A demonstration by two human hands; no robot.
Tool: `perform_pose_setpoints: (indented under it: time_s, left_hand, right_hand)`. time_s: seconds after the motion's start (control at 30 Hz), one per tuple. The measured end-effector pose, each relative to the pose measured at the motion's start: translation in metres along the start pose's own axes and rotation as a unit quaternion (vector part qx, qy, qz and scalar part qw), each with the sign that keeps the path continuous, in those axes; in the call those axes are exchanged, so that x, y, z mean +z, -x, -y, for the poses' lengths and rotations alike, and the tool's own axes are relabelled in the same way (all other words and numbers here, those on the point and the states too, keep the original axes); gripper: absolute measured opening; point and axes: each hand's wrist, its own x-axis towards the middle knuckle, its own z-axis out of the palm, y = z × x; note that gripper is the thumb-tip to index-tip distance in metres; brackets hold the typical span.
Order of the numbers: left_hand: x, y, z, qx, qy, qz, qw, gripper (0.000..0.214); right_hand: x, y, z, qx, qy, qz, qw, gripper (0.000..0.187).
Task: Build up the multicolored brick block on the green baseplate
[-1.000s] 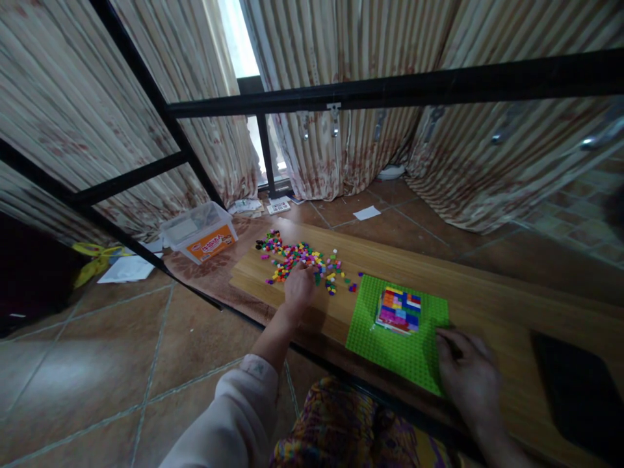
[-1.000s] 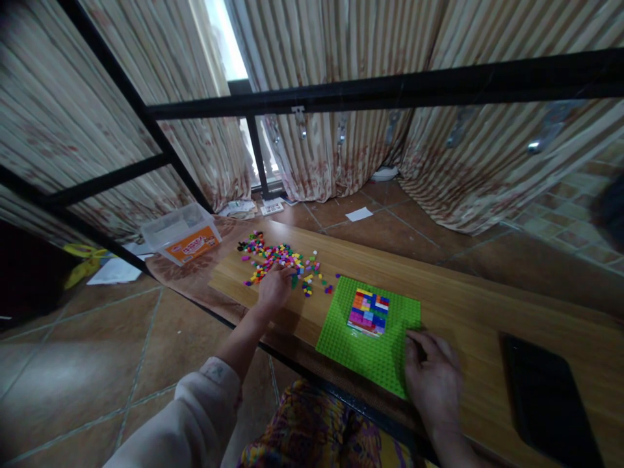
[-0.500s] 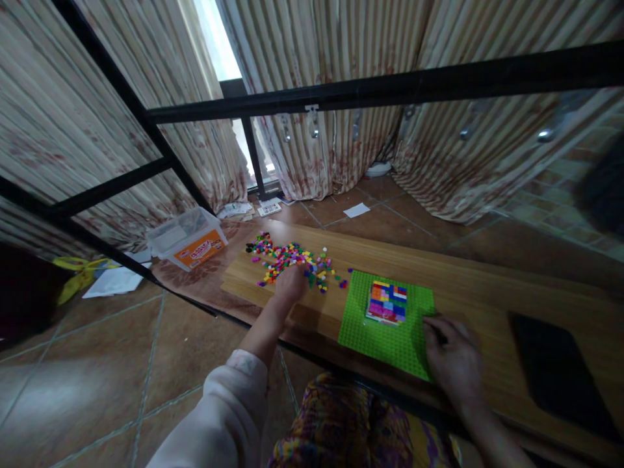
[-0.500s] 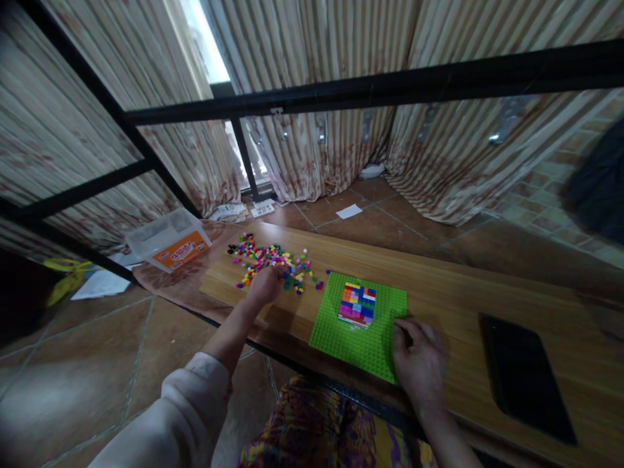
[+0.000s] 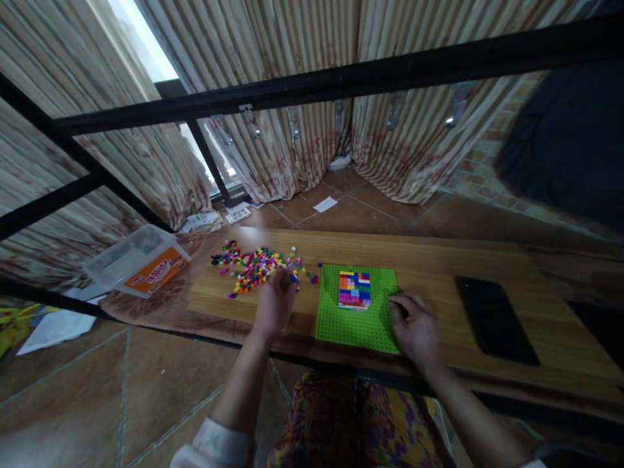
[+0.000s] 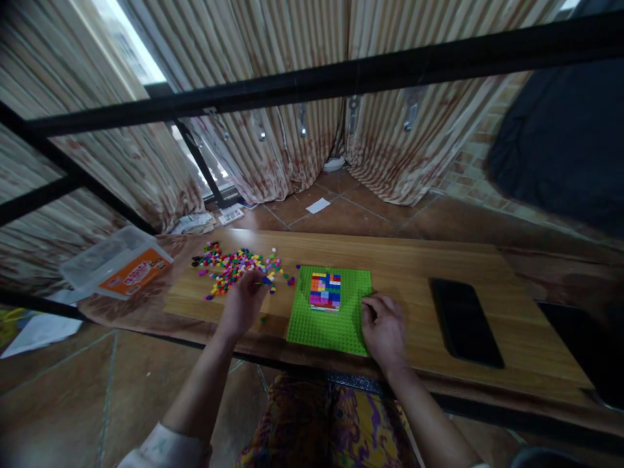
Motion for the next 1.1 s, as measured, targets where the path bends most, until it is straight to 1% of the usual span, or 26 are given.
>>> perform_pose_setpoints:
  time_s: [0.07, 0.17, 0.27, 0.33, 0.47, 0.63, 0.77, 0.9, 1.1]
  left_hand:
    - [0.014, 0.012, -0.006, 0.001, 0.09, 0.009, 0.996, 0.018]
    - [0.028, 0.023, -0.013, -0.015, 0.163, 0.021, 0.986, 0.014]
    - [0.031, 0.027, -0.021, -0.032, 0.208, 0.013, 0.978, 0.013]
    - [0.032, 0.031, -0.027, -0.04, 0.217, 0.025, 0.975, 0.013]
    - [0.044, 0.04, -0.039, -0.027, 0.197, 0.071, 0.977, 0.017]
    - [0.061, 0.044, -0.042, -0.015, 0.181, 0.087, 0.979, 0.024]
    - [0.061, 0.041, -0.043, 0.011, 0.128, 0.081, 0.988, 0.029]
    - [0.06, 0.042, -0.048, 0.05, 0.04, 0.073, 0.995, 0.033]
    - [0.06, 0.045, -0.062, 0.066, -0.084, 0.091, 0.99, 0.031]
  right_hand:
    - [0.0, 0.0, -0.001, 0.003, -0.002, 0.004, 1.0, 0.027]
    - [0.0, 0.0, -0.002, 0.001, -0.002, 0.002, 1.0, 0.027]
    - [0.001, 0.0, -0.003, -0.005, -0.001, -0.002, 1.0, 0.027]
    - [0.001, 0.001, -0.003, -0.003, -0.003, -0.001, 1.0, 0.027]
    - [0.001, 0.0, -0.003, -0.002, -0.001, 0.0, 1.0, 0.027]
    - [0.0, 0.001, -0.001, -0.003, -0.009, -0.003, 1.0, 0.026]
    - [0.001, 0.001, -0.001, 0.006, -0.013, 0.002, 1.0, 0.025]
    - [0.001, 0.0, -0.001, 0.011, -0.013, 0.002, 1.0, 0.027]
    - [0.001, 0.0, 0.001, 0.009, -0.018, -0.003, 1.0, 0.025]
